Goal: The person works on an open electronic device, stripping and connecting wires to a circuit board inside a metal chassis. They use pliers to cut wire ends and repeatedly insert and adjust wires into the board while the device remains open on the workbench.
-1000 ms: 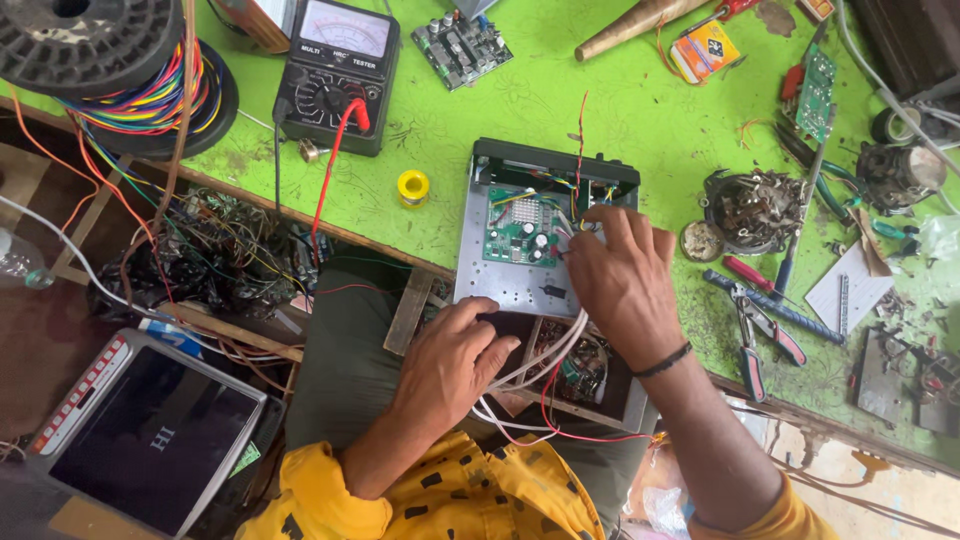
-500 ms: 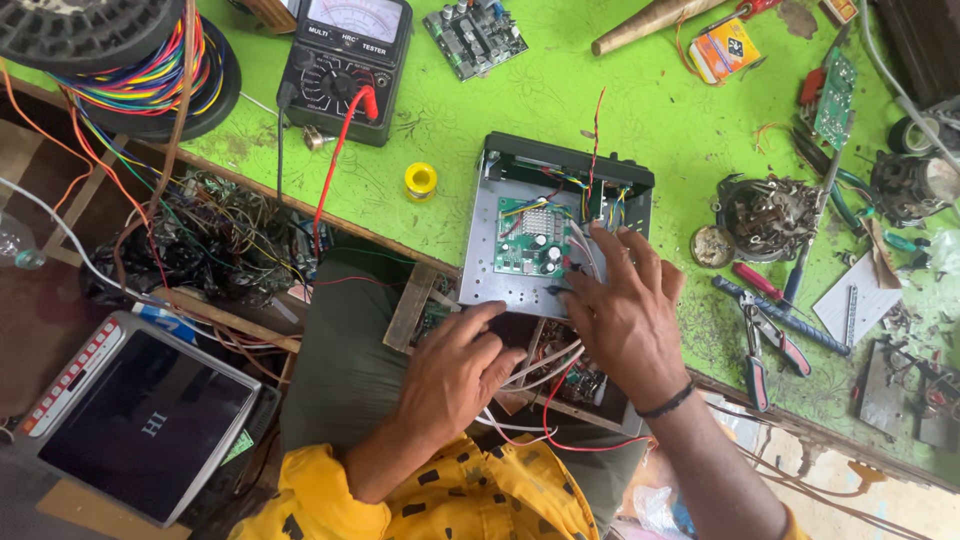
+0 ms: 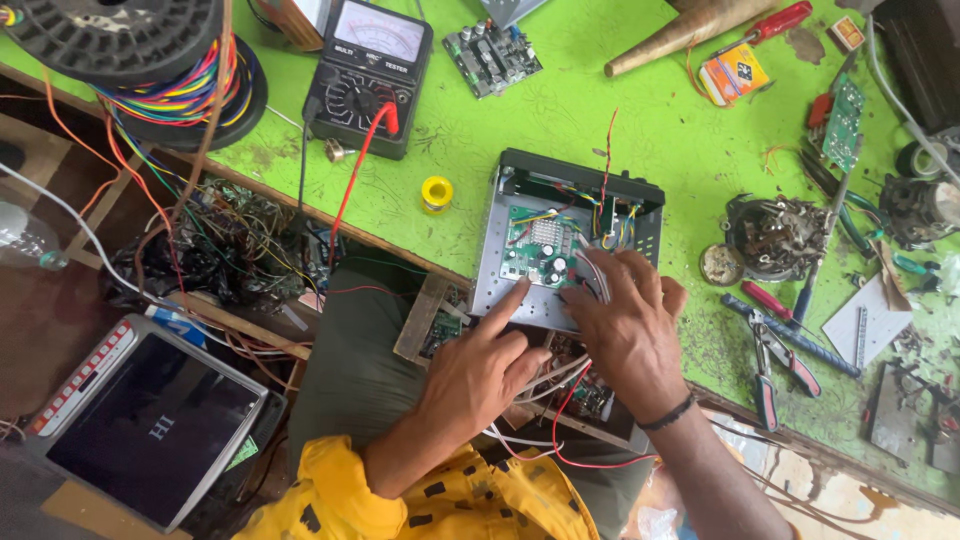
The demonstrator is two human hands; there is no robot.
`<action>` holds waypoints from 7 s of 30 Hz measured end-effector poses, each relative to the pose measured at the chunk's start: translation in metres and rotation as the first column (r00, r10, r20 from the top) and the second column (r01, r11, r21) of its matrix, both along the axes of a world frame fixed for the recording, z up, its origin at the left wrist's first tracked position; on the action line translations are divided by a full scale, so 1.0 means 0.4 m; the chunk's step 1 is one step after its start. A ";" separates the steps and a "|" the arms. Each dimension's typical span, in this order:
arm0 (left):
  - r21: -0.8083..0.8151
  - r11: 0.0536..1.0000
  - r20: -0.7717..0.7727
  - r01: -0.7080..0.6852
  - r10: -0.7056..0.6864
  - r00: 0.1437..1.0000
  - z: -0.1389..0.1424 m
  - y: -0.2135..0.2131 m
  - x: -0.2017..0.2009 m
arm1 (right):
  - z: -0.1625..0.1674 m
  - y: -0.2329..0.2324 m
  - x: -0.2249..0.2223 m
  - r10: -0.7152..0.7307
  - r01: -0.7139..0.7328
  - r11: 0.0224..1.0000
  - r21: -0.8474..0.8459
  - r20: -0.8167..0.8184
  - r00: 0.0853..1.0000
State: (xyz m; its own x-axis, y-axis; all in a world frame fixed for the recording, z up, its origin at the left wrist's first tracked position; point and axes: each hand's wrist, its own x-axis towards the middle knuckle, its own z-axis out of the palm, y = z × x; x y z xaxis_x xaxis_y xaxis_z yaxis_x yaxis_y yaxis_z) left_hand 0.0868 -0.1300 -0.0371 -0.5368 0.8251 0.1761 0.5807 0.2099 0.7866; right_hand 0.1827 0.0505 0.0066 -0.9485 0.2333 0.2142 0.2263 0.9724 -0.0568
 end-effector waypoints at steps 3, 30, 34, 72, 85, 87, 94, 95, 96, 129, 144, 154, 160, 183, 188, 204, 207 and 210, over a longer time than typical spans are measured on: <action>-0.054 0.998 0.002 0.012 -0.011 1.000 0.033 0.025 -0.024 | 0.003 0.012 0.010 0.088 -0.090 0.995 0.035 0.055 0.995; 0.174 0.984 0.649 0.044 -0.148 0.746 0.081 0.113 -0.213 | 0.010 0.010 0.023 0.003 -0.003 1.000 0.000 0.083 0.997; -0.017 0.995 -0.330 0.101 -0.100 0.939 0.108 0.122 -0.146 | 0.003 0.002 0.018 -0.029 0.032 0.999 -0.039 0.063 0.998; -0.384 0.906 -0.328 0.179 -0.315 0.891 0.064 0.166 -0.138 | -0.107 0.097 0.088 0.153 -0.107 0.937 -0.332 0.115 0.982; -0.353 0.924 -0.355 0.148 -0.279 0.892 0.065 0.163 -0.134 | -0.110 0.097 0.091 0.184 -0.156 0.948 -0.276 0.077 0.980; -0.369 0.917 -0.340 0.153 -0.286 0.896 0.066 0.164 -0.134 | -0.103 0.098 0.085 0.191 -0.167 0.951 -0.261 0.067 0.979; -0.347 0.928 -0.386 0.135 -0.272 0.881 0.073 0.158 -0.136 | -0.043 0.093 0.057 0.205 -0.156 0.957 -0.245 0.190 0.960; -0.360 0.922 -0.374 0.140 -0.280 0.884 0.074 0.156 -0.136 | -0.037 0.089 0.055 0.204 -0.156 0.958 -0.241 0.187 0.961; -0.373 0.917 -0.363 0.143 -0.286 0.887 0.075 0.156 -0.136 | -0.033 0.086 0.054 0.203 -0.158 0.959 -0.236 0.183 0.962; -0.323 0.935 -0.324 0.145 -0.254 0.912 0.090 0.158 -0.140 | -0.050 0.040 0.126 -0.319 0.185 0.842 -0.508 -0.191 0.928; -0.328 0.933 -0.340 0.144 -0.259 0.904 0.086 0.154 -0.139 | -0.035 0.025 0.099 -0.339 0.183 0.820 -0.543 -0.203 0.919; -0.370 0.911 -0.307 0.180 -0.303 0.902 0.091 0.158 -0.144 | -0.036 0.039 0.102 -0.284 0.138 0.838 -0.528 -0.208 0.936; -0.364 0.913 -0.312 0.183 -0.305 0.900 0.093 0.158 -0.144 | -0.024 0.033 0.095 -0.266 0.131 0.852 -0.506 -0.204 0.942; -0.323 0.934 -0.354 0.152 -0.268 0.896 0.088 0.161 -0.142 | 0.043 0.006 0.004 0.036 -0.007 0.995 -0.100 0.291 0.956; -0.225 0.974 -0.485 0.027 -0.136 0.864 0.087 0.166 -0.133 | 0.059 0.033 -0.020 0.082 -0.050 0.991 -0.125 0.262 0.962; 0.116 0.993 -0.283 0.020 0.013 0.959 0.095 0.091 -0.019 | 0.024 0.074 -0.016 0.207 -0.199 0.971 -0.130 0.052 0.977; 0.078 0.993 0.376 0.088 -0.111 0.920 0.017 0.047 0.020 | 0.022 0.068 -0.009 0.167 -0.163 0.971 -0.173 0.009 0.986; 0.143 0.989 0.857 0.045 -0.147 0.494 -0.077 0.044 0.040 | 0.021 0.060 -0.012 0.095 -0.087 0.981 -0.172 0.041 0.995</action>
